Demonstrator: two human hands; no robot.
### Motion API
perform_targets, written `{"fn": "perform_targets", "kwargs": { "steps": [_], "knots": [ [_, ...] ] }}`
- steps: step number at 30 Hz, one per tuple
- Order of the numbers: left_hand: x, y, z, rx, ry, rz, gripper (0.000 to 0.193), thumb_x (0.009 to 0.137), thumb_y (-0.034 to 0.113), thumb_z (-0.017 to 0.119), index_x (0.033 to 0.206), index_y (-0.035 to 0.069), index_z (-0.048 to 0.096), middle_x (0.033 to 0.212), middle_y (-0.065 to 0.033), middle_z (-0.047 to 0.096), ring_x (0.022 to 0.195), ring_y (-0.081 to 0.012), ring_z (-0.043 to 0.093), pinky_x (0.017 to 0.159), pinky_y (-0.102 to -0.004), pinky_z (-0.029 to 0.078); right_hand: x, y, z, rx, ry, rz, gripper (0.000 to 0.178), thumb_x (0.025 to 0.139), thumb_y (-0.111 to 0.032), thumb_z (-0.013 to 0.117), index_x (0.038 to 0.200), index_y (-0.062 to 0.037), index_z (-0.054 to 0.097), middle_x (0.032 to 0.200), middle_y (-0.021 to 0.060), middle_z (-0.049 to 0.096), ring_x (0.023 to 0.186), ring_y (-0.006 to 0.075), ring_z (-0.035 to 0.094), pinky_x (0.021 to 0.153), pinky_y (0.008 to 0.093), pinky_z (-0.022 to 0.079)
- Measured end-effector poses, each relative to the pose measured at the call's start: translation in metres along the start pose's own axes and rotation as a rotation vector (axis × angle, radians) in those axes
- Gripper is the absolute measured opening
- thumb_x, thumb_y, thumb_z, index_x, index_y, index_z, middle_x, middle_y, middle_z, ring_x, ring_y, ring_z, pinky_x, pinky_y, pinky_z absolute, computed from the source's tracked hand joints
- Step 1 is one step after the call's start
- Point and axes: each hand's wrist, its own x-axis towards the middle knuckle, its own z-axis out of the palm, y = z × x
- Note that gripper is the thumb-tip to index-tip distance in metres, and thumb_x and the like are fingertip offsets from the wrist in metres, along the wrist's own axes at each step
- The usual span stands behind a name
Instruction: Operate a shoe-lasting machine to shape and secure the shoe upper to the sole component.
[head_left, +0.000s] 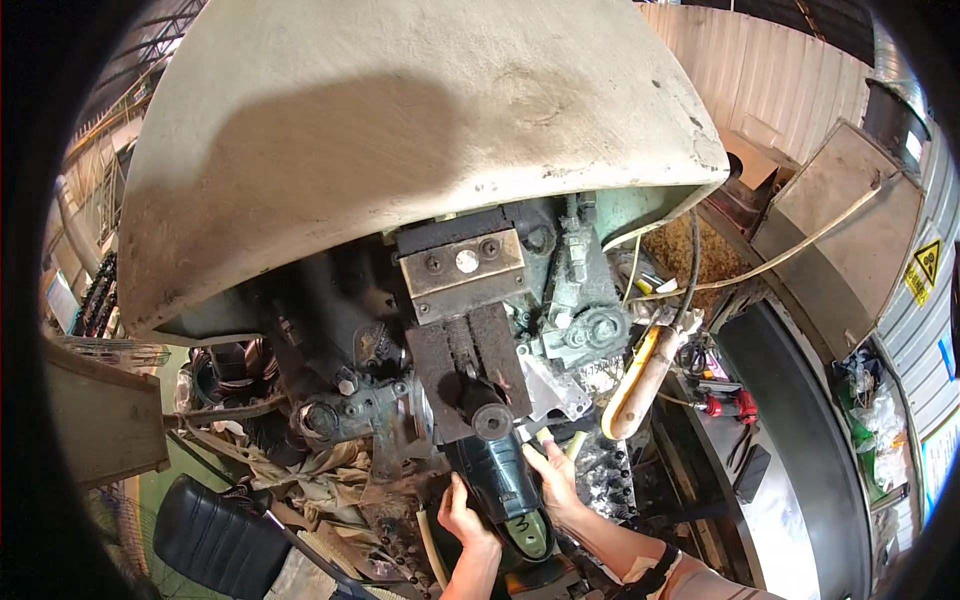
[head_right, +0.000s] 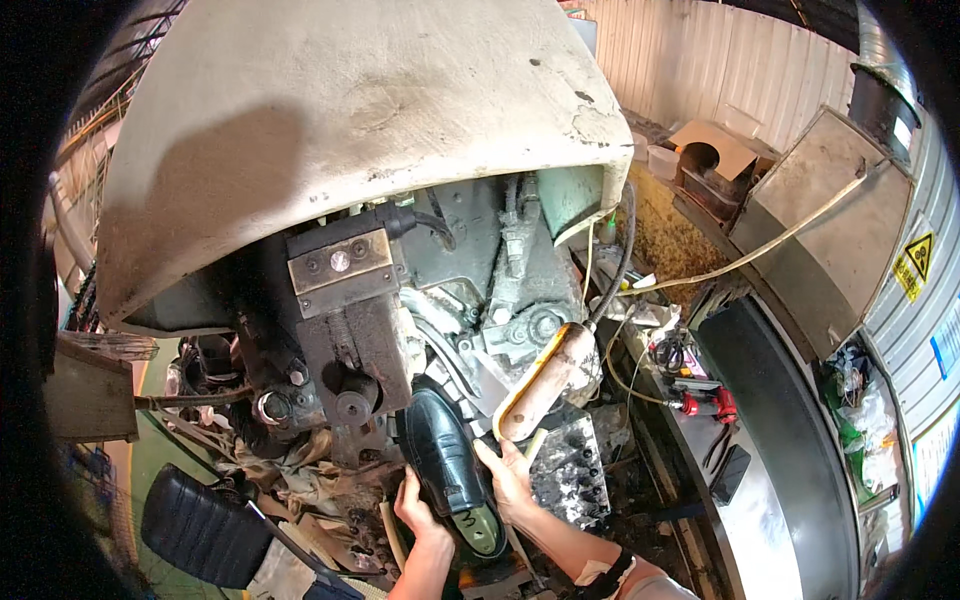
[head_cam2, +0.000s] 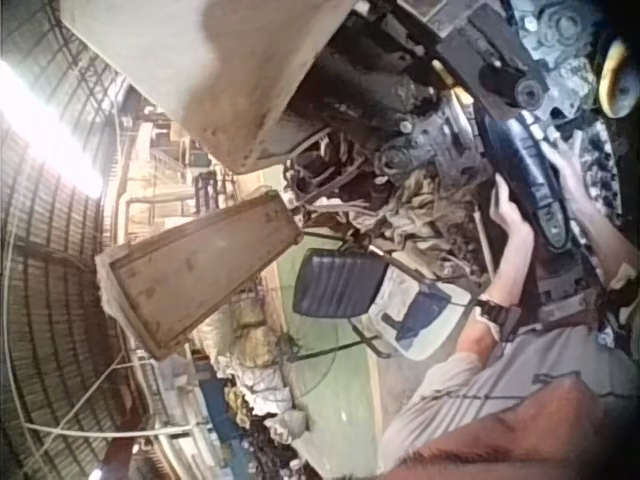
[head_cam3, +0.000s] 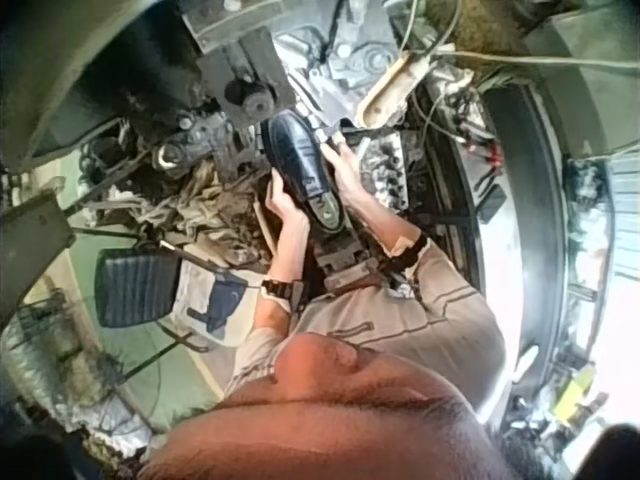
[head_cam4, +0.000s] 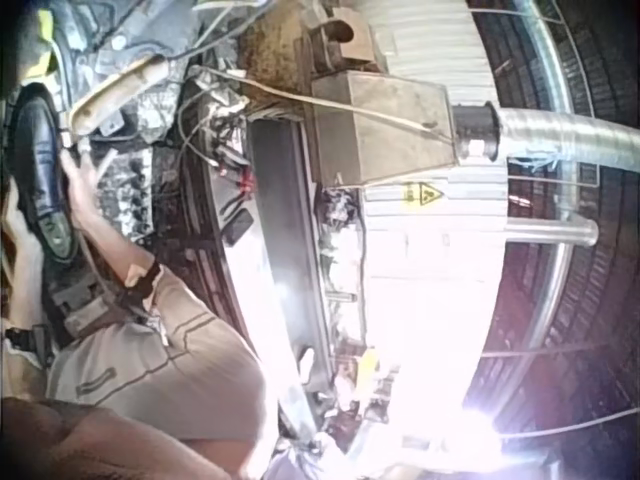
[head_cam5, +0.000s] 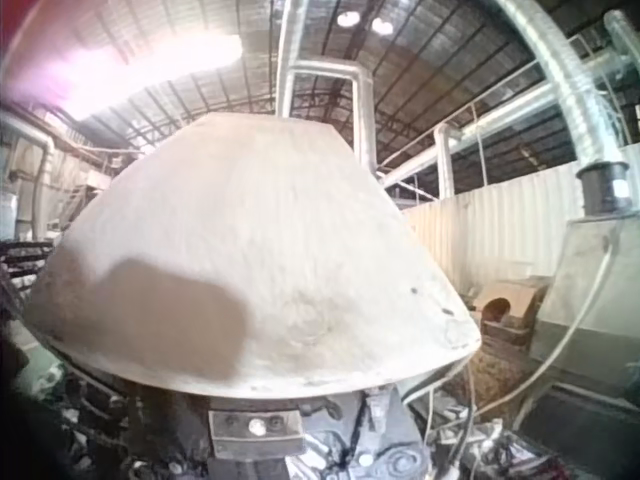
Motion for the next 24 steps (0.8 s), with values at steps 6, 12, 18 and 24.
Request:
{"fn": "perform_targets", "kwargs": {
  "steps": [6, 12, 18, 24],
  "knots": [
    [0.000, 0.004, 0.003, -0.109, -0.119, -0.191, 0.037, 0.105, 0.033, 0.050, 0.116, 0.002, 0.066, 0.109, -0.0116, 0.072, 0.091, -0.0261, 0.071, 0.082, -0.0391, 0.058, -0.010, -0.011, 0.009, -0.031, 0.008, 0.091, 0.036, 0.098, -0.021, 0.069, 0.126, -0.0004, 0.060, 0.115, 0.0060, 0.069, 0.096, 0.0136, 0.066, 0.087, 0.0299, 0.054],
    [-0.004, 0.013, 0.005, -0.148, -0.173, -0.304, 0.041, 0.105, 0.038, 0.050, 0.122, 0.004, 0.066, 0.112, -0.0108, 0.072, 0.095, -0.0266, 0.070, 0.087, -0.0399, 0.056, -0.013, -0.015, 0.013, 0.011, 0.011, 0.157, 0.046, 0.101, -0.023, 0.067, 0.137, 0.0000, 0.052, 0.113, 0.0039, 0.069, 0.093, 0.0125, 0.066, 0.084, 0.0288, 0.055],
    [0.004, 0.059, -0.098, 0.419, 0.145, 0.166, 0.025, 0.100, 0.020, 0.063, 0.107, -0.004, 0.064, 0.090, -0.0128, 0.068, 0.083, -0.0232, 0.068, 0.079, -0.0361, 0.058, -0.014, -0.065, -0.076, -0.571, 0.001, 0.214, 0.067, 0.101, -0.022, 0.063, 0.155, -0.0027, 0.027, 0.109, 0.0271, 0.071, 0.087, 0.0291, 0.075, 0.080, 0.0413, 0.065],
    [-0.007, 0.026, -0.358, 0.951, 0.460, -0.338, 0.027, 0.090, 0.007, 0.069, 0.114, -0.005, 0.065, 0.111, -0.0141, 0.069, 0.095, -0.0244, 0.067, 0.080, -0.0377, 0.055, -0.004, -0.071, -0.270, -0.782, 0.612, 0.172, 0.064, 0.097, -0.014, 0.065, 0.150, 0.0025, 0.032, 0.100, 0.0111, 0.069, 0.086, 0.0221, 0.071, 0.081, 0.0333, 0.059]
  ]
}}
